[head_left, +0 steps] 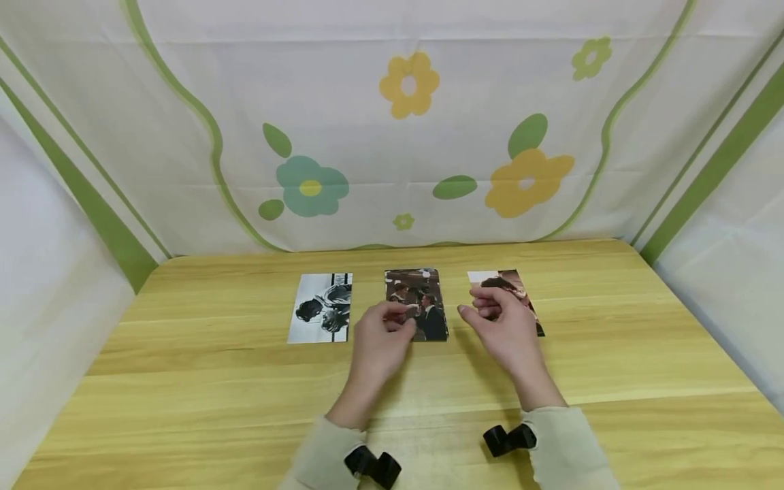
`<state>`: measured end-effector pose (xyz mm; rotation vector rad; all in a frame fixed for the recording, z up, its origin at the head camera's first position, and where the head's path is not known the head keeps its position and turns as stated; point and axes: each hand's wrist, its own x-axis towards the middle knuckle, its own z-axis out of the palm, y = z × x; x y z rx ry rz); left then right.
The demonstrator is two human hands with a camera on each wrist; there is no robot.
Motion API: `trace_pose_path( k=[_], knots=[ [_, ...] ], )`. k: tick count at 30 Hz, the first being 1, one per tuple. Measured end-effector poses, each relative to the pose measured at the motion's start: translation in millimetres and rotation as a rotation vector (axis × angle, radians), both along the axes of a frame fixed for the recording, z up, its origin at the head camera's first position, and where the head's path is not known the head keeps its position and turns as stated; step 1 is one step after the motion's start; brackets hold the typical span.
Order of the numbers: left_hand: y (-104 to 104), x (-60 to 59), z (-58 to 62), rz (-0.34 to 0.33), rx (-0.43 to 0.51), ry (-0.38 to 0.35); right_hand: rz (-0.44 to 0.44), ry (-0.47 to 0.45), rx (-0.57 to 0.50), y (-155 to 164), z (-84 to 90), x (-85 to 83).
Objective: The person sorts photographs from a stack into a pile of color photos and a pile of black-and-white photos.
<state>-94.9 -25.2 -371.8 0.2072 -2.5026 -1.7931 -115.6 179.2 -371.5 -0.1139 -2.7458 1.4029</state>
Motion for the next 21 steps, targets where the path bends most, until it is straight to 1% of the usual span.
trace_pose_path(
  k=[5,9,15,19,21],
  knots=[
    [-26,7.9,-3.3,0.097,0.009,-0.011,0.015,-0.008,-0.018,-9,-0.9,2.7],
    [-38,10.1,-6.1,0.14,0.023,-0.019,0.019,-0.018,-0.03,-15,-2.2,3.7],
    [-38,6.1,-12.7,0.132,0.001,-0.002,-0.006,-0.032,-0.013,-20,-10.8,2.6],
    [-32,3.7,-20.5,0.117,-0.054,0.058,-0.009,-0.035,-0.008,-23,-18.5,1.3],
    [-29,2.3,-24.4,0.106,-0.107,0.091,-0.006,-0.037,0.003,-25,-22.1,0.8]
  ],
)
